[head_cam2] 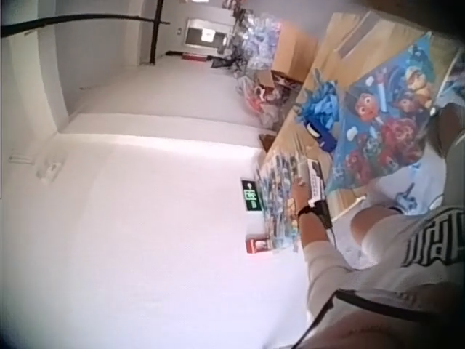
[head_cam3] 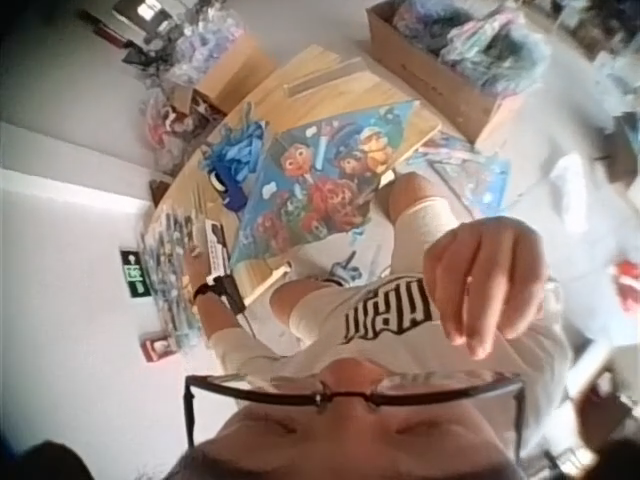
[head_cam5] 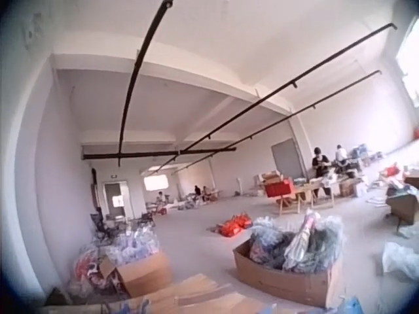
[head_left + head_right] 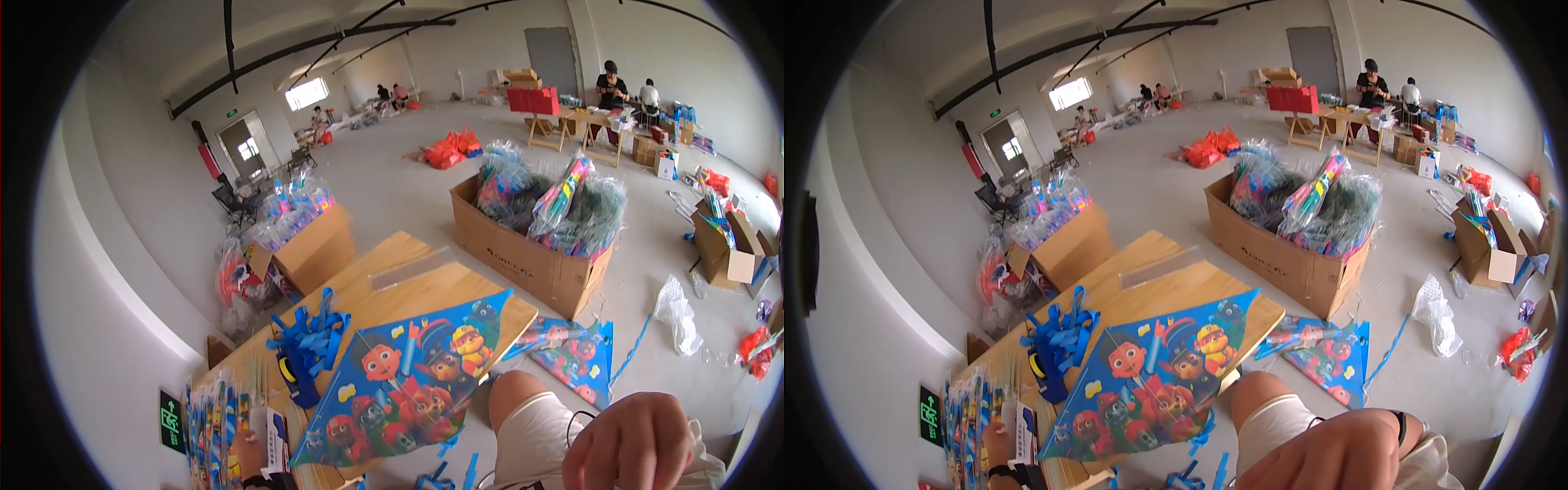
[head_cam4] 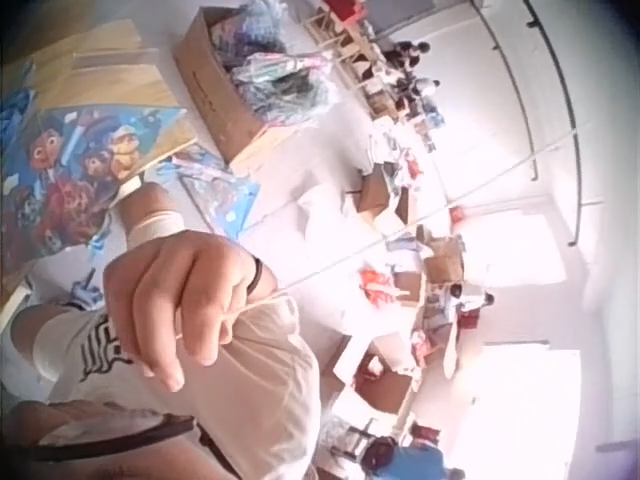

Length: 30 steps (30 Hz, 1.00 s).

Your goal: Assembling a kite by attaching poles and fabric and securing them with tape.

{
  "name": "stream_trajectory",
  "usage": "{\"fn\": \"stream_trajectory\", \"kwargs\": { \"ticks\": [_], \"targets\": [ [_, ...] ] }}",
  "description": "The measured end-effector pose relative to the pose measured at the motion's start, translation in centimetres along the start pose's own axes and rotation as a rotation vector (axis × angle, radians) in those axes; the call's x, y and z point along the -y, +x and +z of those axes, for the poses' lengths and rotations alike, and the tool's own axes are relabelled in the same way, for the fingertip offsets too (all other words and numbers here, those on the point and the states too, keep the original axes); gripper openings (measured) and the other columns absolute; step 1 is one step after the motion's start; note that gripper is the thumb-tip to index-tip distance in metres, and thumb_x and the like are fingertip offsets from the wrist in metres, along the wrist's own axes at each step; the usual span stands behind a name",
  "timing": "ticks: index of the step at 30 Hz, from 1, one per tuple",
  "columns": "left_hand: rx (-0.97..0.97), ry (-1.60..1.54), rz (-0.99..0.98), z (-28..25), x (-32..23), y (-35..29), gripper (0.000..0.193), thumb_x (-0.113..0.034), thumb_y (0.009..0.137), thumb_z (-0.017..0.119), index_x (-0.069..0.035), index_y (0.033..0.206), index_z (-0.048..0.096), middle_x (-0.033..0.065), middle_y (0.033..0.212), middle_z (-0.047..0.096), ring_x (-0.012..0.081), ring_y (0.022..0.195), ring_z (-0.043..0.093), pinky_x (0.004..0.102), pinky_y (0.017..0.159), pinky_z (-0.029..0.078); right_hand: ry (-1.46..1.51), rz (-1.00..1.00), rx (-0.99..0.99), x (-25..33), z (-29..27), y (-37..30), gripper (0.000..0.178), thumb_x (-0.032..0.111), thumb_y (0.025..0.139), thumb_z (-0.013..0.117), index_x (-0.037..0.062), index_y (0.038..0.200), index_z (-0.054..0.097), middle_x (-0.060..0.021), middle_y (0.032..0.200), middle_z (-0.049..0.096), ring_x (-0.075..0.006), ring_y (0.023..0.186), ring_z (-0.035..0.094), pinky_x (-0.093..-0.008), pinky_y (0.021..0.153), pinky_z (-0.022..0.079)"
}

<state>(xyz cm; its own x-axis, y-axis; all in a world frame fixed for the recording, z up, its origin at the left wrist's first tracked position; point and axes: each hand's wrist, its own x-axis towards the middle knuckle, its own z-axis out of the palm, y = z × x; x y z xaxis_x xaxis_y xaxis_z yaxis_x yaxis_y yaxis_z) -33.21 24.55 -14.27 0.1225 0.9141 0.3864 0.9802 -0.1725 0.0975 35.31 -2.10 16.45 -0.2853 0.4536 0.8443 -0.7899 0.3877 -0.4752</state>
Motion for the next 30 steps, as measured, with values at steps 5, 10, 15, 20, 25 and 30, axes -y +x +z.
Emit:
{"fn": "stream_trajectory", "kwargs": {
  "ticks": [5,10,15,20,25,30],
  "targets": [
    [-0.04,-0.624,-0.39,-4.8,-5.9,-3.1,0.027,0.002,0.079,0.073,0.004,0.106,0.071,0.019,0.126,0.067,0.0212,0.096,0.069,0.0331,0.081,0.055,-0.053,-0.003,0.257,1.5,0.3,1.0,0.018,0.013,0.094,0.068,0.0109,0.077,0.065,-0.0068,0.093,0.074,-0.0233,0.082,0.069,-0.0346,0.069,0.048],
    [-0.079,-1.044,-0.334,-7.1,-15.0,-9.1,0.016,-0.001,0.091,0.069,0.004,0.106,0.067,0.0201,0.127,0.064,0.0198,0.1,0.068,0.0296,0.085,0.056,-0.04,-0.04,0.156,2.4,1.7,-0.6,0.018,0.013,0.091,0.07,0.0127,0.074,0.063,-0.0038,0.092,0.073,-0.022,0.076,0.066,-0.0328,0.064,0.046],
    [-0.012,-1.203,-0.431,-7.8,-22.6,-13.5,0.008,-0.007,0.098,0.064,-0.001,0.103,0.064,0.0094,0.109,0.063,0.0133,0.087,0.063,0.0271,0.082,0.054,0.026,-0.088,0.144,3.2,2.5,-1.8,0.018,0.013,0.091,0.069,0.0117,0.075,0.06,-0.0023,0.089,0.07,-0.0201,0.073,0.064,-0.0316,0.062,0.045],
    [0.076,-0.998,-0.265,-11.3,-28.3,-13.7,0.025,-0.018,0.103,0.056,0.002,0.117,0.064,0.0144,0.107,0.07,0.028,0.093,0.065,0.0398,0.086,0.053,0.181,-0.167,0.294,2.6,0.1,-4.3,0.021,0.016,0.099,0.054,0.0047,0.084,0.061,-0.0087,0.079,0.064,-0.0237,0.068,0.06,-0.039,0.062,0.044],
    [-0.159,-1.753,-0.369,-14.8,-35.2,-11.6,0.007,-0.004,0.099,0.061,-0.003,0.106,0.059,0.0045,0.096,0.061,0.0117,0.086,0.06,0.0253,0.08,0.054,-0.504,0.575,-0.486,0.8,-4.1,-9.4,0.023,0.022,0.105,0.052,0.0067,0.108,0.068,-0.0056,0.075,0.062,-0.0244,0.063,0.056,-0.0361,0.059,0.046],
    [-0.225,-1.781,-0.375,-17.3,-39.5,-12.9,0.01,-0.004,0.097,0.064,-0.001,0.106,0.06,0.0109,0.102,0.067,0.0203,0.088,0.069,0.0341,0.079,0.059,-1.555,0.638,-0.101,-4.2,-4.1,-13.0,0.023,0.008,0.085,0.071,0.0131,0.108,0.07,-0.0096,0.083,0.068,-0.0318,0.078,0.068,-0.042,0.065,0.056]
  ]
}}
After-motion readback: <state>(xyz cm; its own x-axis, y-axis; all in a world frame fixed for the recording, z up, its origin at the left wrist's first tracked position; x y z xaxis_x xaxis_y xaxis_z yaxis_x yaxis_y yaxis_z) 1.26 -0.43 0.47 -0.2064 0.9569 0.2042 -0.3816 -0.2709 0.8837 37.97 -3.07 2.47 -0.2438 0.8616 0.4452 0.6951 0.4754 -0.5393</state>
